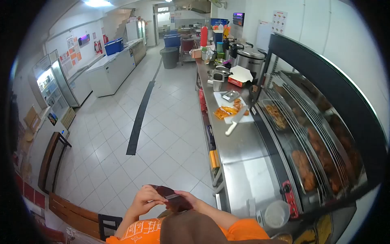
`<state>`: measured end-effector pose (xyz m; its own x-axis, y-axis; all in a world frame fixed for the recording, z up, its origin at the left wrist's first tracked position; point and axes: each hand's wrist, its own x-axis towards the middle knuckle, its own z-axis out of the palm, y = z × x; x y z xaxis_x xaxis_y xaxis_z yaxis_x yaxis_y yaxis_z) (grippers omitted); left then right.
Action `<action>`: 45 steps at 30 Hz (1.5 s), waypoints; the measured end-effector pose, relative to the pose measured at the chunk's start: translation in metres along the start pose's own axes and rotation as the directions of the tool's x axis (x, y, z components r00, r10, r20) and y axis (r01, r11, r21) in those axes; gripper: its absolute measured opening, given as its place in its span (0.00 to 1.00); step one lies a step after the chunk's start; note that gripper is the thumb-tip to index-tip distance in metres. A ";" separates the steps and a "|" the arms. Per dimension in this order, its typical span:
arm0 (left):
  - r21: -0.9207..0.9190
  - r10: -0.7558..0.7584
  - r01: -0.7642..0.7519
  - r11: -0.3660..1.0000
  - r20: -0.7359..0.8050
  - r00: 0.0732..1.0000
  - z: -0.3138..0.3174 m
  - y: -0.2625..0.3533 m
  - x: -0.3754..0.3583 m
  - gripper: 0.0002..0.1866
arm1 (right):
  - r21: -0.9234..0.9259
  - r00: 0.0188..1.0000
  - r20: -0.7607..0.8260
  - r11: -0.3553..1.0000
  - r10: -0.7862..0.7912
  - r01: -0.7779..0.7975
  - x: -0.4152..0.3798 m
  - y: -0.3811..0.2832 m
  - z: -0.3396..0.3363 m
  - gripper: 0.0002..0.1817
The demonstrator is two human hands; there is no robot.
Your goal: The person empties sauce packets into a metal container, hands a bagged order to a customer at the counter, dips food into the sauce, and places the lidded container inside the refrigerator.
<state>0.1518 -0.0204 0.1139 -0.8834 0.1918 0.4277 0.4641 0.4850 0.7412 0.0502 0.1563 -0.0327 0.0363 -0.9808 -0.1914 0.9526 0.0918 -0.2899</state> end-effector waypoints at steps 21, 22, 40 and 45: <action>-0.321 0.275 -0.225 0.920 0.118 0.954 -0.075 -0.343 0.508 0.18 | 0.026 0.426 -0.200 0.429 -0.882 0.903 0.096 -0.476 -0.082 0.32; -0.430 0.286 -0.193 0.882 0.164 0.944 -0.064 -0.355 0.536 0.20 | 0.046 0.367 -0.164 0.364 -0.916 0.930 0.086 -0.496 -0.095 0.32; -0.406 0.297 0.780 0.476 0.909 0.292 0.092 -0.498 0.972 0.22 | -0.733 -0.598 -0.257 -0.249 -0.759 0.632 -0.042 -0.781 -0.170 0.30; -0.403 0.384 0.732 0.550 0.900 0.207 0.133 -0.527 1.013 0.18 | -0.976 -0.752 -0.093 -0.090 -0.653 0.198 -0.043 -0.810 -0.172 0.35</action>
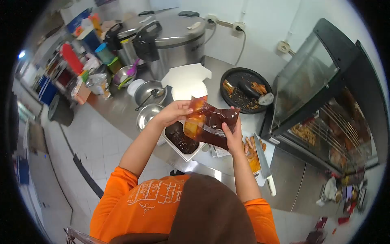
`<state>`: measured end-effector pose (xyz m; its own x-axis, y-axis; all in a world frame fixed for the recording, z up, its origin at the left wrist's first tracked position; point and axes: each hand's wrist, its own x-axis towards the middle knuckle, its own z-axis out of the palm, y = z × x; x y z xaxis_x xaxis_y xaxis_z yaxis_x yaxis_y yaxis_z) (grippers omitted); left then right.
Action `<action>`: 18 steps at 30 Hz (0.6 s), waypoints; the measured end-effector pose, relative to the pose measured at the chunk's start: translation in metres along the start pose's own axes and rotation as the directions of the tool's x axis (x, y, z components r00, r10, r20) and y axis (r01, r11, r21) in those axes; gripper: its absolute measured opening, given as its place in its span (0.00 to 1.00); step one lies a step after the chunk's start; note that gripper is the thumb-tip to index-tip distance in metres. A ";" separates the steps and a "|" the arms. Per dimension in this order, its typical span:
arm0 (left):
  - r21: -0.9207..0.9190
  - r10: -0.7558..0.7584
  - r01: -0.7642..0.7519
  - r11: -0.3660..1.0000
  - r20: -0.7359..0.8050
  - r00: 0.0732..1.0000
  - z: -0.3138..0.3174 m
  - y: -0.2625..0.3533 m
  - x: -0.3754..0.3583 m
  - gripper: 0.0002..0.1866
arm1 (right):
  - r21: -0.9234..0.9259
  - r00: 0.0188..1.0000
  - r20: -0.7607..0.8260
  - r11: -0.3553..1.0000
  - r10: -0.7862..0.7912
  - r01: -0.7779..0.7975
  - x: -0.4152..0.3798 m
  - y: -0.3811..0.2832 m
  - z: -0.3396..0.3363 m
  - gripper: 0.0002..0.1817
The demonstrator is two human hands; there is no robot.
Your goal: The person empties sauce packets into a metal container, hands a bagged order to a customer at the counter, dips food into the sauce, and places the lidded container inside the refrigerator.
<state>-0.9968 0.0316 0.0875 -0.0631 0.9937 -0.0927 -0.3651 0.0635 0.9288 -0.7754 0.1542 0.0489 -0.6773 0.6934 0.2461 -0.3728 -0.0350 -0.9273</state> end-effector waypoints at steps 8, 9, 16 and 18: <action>-0.036 0.056 -0.052 0.998 0.118 0.991 -0.066 -0.035 -0.031 0.13 | -0.360 0.994 0.102 0.933 0.038 0.001 -0.008 -0.020 0.062 0.26; -0.015 0.045 -0.044 0.999 0.115 0.992 -0.072 -0.038 -0.035 0.11 | -0.404 0.989 0.118 0.914 0.087 -0.032 -0.009 -0.020 0.068 0.25; 0.146 0.001 -0.048 0.988 0.311 0.950 -0.085 -0.029 -0.049 0.15 | -0.656 0.977 0.159 0.755 0.145 -0.005 -0.014 -0.032 0.113 0.21; 0.373 -0.037 -0.099 0.923 0.341 0.939 -0.070 -0.014 -0.052 0.18 | -0.731 0.964 0.170 0.682 0.206 -0.017 -0.012 -0.037 0.121 0.20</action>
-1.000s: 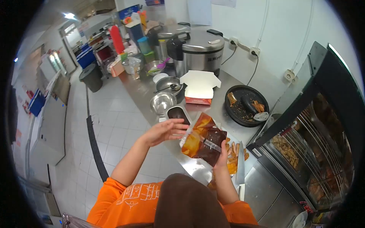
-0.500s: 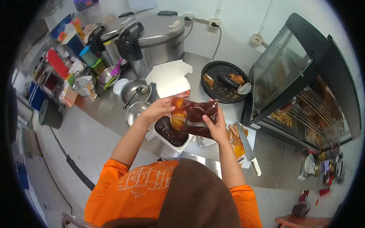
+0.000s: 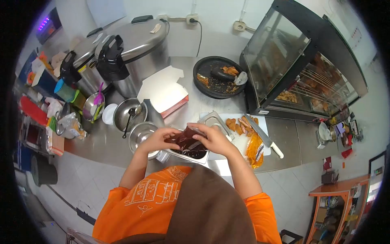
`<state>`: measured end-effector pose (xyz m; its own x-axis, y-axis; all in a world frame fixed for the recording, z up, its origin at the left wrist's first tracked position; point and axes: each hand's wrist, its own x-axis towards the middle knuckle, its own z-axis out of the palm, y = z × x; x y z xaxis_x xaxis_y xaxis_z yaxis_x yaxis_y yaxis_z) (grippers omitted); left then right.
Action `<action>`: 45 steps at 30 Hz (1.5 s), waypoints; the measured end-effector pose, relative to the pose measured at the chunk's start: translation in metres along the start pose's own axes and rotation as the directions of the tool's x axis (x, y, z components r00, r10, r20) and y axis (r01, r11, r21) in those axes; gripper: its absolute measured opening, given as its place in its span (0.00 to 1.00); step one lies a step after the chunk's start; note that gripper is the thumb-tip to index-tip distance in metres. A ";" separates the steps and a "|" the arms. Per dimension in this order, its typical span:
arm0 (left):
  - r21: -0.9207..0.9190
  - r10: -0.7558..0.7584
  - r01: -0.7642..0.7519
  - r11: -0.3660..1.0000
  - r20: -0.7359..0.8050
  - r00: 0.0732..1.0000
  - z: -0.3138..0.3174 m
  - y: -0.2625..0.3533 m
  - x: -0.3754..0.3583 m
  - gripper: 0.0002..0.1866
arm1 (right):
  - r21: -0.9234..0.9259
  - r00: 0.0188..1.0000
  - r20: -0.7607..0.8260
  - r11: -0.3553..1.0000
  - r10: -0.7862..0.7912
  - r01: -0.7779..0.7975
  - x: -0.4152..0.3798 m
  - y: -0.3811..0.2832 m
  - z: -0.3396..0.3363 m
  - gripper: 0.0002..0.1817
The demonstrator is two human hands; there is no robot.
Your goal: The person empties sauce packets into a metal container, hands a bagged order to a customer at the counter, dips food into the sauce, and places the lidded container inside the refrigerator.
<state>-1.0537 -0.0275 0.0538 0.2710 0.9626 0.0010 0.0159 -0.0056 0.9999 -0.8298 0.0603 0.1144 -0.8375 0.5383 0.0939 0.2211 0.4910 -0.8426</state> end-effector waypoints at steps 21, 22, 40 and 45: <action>0.476 0.231 -0.208 0.854 0.012 0.973 0.016 0.008 0.006 0.16 | 0.108 0.929 -0.366 0.989 -0.060 0.106 0.002 -0.001 0.027 0.05; 0.509 0.222 -0.190 0.840 -0.002 0.975 0.019 0.008 0.008 0.15 | 0.088 0.937 -0.337 0.988 -0.093 0.130 0.005 -0.005 0.029 0.06; 0.528 0.200 -0.088 0.845 -0.160 0.967 0.014 0.006 0.014 0.16 | 0.273 0.898 -0.425 0.962 0.117 0.004 -0.053 0.055 0.025 0.06; 0.614 0.289 -0.123 0.780 -0.178 0.941 0.015 0.007 0.015 0.15 | 0.425 0.846 -0.533 0.866 0.004 0.264 -0.028 0.050 0.052 0.06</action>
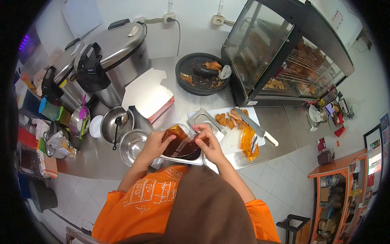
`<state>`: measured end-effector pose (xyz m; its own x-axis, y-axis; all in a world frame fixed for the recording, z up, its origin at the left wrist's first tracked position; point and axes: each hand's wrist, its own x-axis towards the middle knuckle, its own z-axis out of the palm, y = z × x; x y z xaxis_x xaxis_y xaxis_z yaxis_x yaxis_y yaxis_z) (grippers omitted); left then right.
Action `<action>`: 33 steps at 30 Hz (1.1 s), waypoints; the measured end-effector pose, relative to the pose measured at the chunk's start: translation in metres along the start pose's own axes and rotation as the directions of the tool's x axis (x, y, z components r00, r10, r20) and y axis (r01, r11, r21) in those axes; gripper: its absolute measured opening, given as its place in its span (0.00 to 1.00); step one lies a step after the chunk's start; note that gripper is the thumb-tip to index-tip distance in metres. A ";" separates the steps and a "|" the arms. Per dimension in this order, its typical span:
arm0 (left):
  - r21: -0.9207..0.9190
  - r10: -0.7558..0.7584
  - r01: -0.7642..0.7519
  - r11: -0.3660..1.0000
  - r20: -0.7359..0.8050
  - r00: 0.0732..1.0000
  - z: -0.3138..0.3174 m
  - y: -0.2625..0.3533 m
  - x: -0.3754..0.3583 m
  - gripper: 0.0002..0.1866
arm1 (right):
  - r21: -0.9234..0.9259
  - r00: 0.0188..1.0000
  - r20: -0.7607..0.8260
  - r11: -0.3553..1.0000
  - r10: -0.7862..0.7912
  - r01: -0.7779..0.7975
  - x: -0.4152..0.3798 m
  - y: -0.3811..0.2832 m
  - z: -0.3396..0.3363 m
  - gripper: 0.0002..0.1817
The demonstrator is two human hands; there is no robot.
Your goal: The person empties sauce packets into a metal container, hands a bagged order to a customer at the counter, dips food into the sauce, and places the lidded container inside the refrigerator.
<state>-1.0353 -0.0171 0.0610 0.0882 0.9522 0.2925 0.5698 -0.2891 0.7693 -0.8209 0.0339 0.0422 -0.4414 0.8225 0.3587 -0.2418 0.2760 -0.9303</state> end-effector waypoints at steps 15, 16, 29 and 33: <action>0.059 0.074 -0.072 0.996 -0.042 0.996 0.011 -0.002 0.007 0.12 | -0.071 0.943 0.231 0.962 -0.240 0.262 0.012 0.022 0.036 0.70; 0.042 0.076 -0.074 0.996 -0.056 0.996 0.010 0.000 0.006 0.12 | -0.021 0.963 0.198 0.981 -0.183 0.190 0.009 0.025 0.036 0.68; 0.023 0.030 -0.030 0.999 0.027 0.999 0.003 0.001 0.008 0.16 | 0.453 0.973 0.058 0.862 0.225 -0.226 0.014 0.012 0.043 0.19; 0.076 -0.056 0.052 0.996 0.054 0.997 -0.016 0.001 0.000 0.21 | 0.484 0.944 0.038 0.820 0.329 -0.305 0.012 0.014 0.043 0.16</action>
<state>-1.0481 -0.0191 0.0708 0.0997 0.9708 0.2181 0.6342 -0.2309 0.7379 -0.8668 0.0265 0.0365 -0.5285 0.8482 0.0358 -0.4823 -0.2653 -0.8349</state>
